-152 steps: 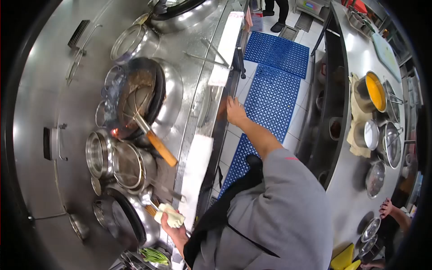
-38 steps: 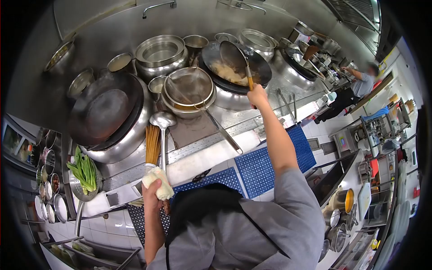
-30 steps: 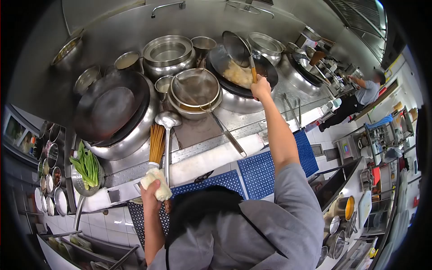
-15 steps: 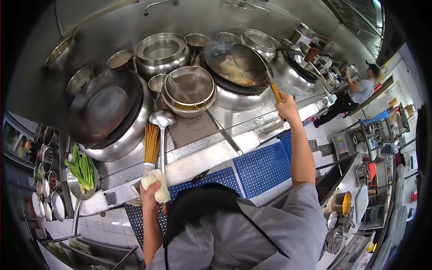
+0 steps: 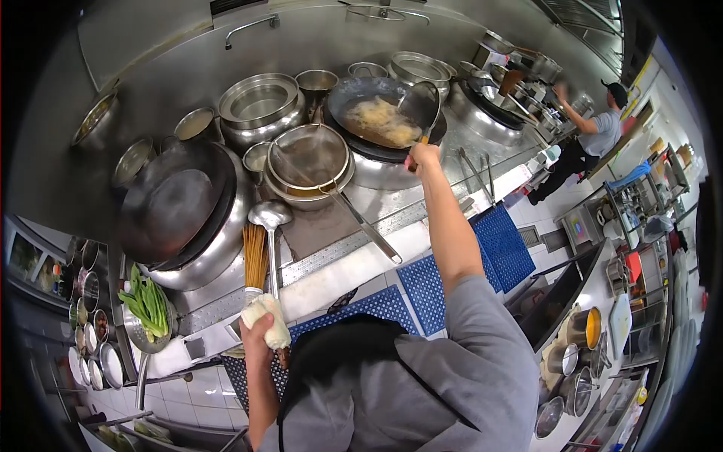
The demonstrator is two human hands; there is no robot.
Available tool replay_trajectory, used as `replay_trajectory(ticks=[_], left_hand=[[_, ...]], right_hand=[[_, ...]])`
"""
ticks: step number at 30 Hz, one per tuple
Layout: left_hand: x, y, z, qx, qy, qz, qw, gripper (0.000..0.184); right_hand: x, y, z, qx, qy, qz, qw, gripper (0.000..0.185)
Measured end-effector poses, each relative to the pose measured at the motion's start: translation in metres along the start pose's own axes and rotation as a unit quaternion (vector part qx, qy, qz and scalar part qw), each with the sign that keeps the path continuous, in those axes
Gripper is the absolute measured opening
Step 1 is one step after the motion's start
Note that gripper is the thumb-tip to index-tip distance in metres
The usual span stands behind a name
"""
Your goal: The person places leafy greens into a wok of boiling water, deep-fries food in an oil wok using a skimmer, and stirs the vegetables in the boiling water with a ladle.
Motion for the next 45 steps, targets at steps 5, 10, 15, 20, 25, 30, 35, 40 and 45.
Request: replay_trajectory(ticks=[5,10,15,20,25,30,35,40,45], left_hand=[[0.006,0.009,-0.013,-0.037,0.015,0.002,0.999,0.054],[0.009,0.015,-0.013,-0.047,0.008,-0.010,0.999,0.054],[0.004,0.007,-0.012,-0.029,0.012,0.007,0.999,0.052],[0.002,-0.004,-0.010,-0.023,0.014,0.007,1.000,0.052],[-0.001,-0.009,-0.007,-0.014,0.010,0.016,1.000,0.054],[0.004,-0.007,-0.008,-0.022,0.019,0.016,0.999,0.054],[0.005,0.007,-0.014,-0.033,0.007,0.031,0.999,0.051],[0.003,0.018,-0.019,-0.041,0.012,0.040,0.998,0.048],[-0.003,0.014,-0.015,-0.037,-0.004,0.038,0.999,0.044]], right_hand=[[-0.005,-0.023,0.039,0.152,-0.117,0.132,0.973,0.014],[0.015,0.002,-0.012,0.177,-0.164,0.060,0.969,0.012],[0.027,0.025,-0.058,0.227,-0.006,-0.063,0.972,0.031],[0.030,0.018,-0.076,0.196,0.126,-0.158,0.959,0.041],[0.041,0.013,-0.090,0.099,0.231,-0.241,0.938,0.050],[0.020,0.016,-0.091,0.081,0.216,-0.326,0.917,0.061],[0.015,0.039,-0.080,0.029,0.242,-0.381,0.892,0.064],[0.026,0.035,-0.070,-0.051,0.360,-0.460,0.810,0.065],[0.008,0.007,-0.077,-0.064,0.291,-0.509,0.807,0.059]])
Point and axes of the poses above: each hand's wrist, its own z-axis towards the middle knuckle, its own y-axis out of the back of the hand, x = y × z, the point moved 6 cm from there along z, towards the middle knuckle, and after that the axes turned 2 degrees about x, right-handed, at the moved point
